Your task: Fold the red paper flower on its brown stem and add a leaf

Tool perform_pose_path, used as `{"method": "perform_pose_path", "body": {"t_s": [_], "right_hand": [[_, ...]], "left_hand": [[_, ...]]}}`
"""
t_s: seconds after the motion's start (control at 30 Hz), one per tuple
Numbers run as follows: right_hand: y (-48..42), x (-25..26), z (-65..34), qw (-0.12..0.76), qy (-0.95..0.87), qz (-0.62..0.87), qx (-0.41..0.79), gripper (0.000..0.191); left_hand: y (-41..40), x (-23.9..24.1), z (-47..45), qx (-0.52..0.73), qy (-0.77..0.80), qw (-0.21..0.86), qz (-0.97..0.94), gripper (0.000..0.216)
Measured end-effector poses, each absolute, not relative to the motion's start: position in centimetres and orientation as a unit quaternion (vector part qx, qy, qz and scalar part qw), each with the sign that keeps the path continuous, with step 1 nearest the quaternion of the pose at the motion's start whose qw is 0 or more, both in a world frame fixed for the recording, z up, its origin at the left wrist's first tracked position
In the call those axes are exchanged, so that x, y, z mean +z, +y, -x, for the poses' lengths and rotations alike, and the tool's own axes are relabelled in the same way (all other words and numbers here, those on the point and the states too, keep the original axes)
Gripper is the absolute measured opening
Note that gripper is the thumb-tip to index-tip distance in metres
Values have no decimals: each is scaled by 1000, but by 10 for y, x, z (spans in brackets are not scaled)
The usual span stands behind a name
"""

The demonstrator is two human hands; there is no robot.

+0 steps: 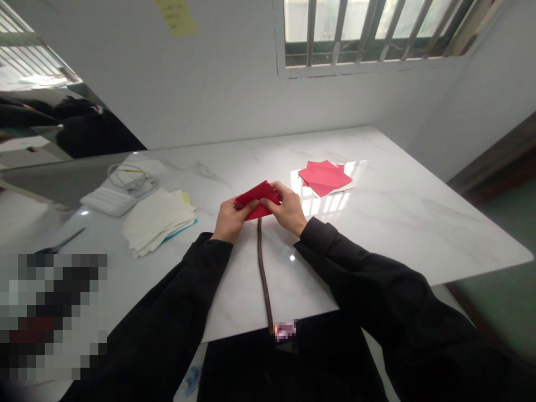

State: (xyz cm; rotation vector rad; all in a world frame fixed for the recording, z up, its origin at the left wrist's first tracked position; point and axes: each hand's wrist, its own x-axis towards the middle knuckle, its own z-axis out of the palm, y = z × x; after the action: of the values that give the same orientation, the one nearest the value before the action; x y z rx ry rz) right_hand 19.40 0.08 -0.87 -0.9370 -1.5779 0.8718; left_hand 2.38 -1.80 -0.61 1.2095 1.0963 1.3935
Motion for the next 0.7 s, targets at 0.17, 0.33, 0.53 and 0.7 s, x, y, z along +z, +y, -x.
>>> {"method": "perform_pose_path", "body": {"t_s": [0.17, 0.33, 0.53, 0.7], "right_hand": [[1, -9, -194, 536, -656, 390, 361, 23], [0, -8, -194, 532, -658, 391, 362, 22], [1, -9, -193, 538, -656, 379, 370, 20], [3, -11, -193, 533, -660, 384, 365, 20]], "left_hand": [[-16, -7, -24, 574, 448, 467, -500, 49], [-15, -8, -23, 573, 457, 453, -507, 46], [-14, -10, -21, 568, 450, 460, -513, 45], [-15, -7, -23, 571, 459, 458, -504, 48]]}}
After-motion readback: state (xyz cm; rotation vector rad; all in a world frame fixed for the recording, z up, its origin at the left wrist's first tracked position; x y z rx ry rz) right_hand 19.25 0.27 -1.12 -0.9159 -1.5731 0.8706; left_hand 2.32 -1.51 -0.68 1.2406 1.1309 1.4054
